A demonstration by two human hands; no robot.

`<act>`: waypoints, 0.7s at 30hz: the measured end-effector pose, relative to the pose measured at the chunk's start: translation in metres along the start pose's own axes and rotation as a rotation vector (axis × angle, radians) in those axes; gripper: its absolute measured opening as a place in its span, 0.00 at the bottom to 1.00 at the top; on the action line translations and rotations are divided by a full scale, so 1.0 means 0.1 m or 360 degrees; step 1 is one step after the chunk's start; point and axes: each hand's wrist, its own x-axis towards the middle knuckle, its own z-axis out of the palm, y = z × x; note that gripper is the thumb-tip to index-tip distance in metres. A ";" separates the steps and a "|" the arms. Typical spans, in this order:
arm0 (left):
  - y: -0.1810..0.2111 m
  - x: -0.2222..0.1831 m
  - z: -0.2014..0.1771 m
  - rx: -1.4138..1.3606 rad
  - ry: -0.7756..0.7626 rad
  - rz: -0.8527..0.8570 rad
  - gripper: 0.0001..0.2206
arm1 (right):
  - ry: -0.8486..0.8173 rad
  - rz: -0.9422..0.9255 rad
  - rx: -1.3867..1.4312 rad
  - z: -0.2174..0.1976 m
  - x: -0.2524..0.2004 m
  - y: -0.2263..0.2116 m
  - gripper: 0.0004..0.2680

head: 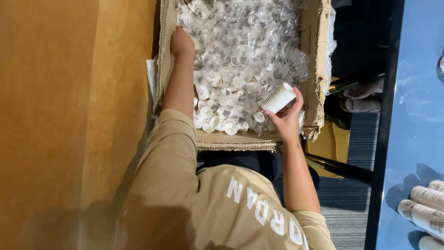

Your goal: The person is unboxing a large number of paper cups from a cardboard box and arranging them onto a table.

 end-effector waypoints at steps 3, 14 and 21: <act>0.07 0.21 0.14 -0.0171 0.0040 -0.0013 0.25 | 0.0011 0.0007 -0.0041 0.00 0.01 0.01 0.41; 0.62 0.66 0.12 -0.0290 -0.0587 -0.0086 0.48 | -0.0086 0.0049 -0.0457 0.05 0.08 0.04 0.42; 0.33 0.42 0.51 -0.1392 -0.0715 -0.0493 0.23 | -0.0230 -0.0047 -0.0632 0.07 0.09 0.03 0.42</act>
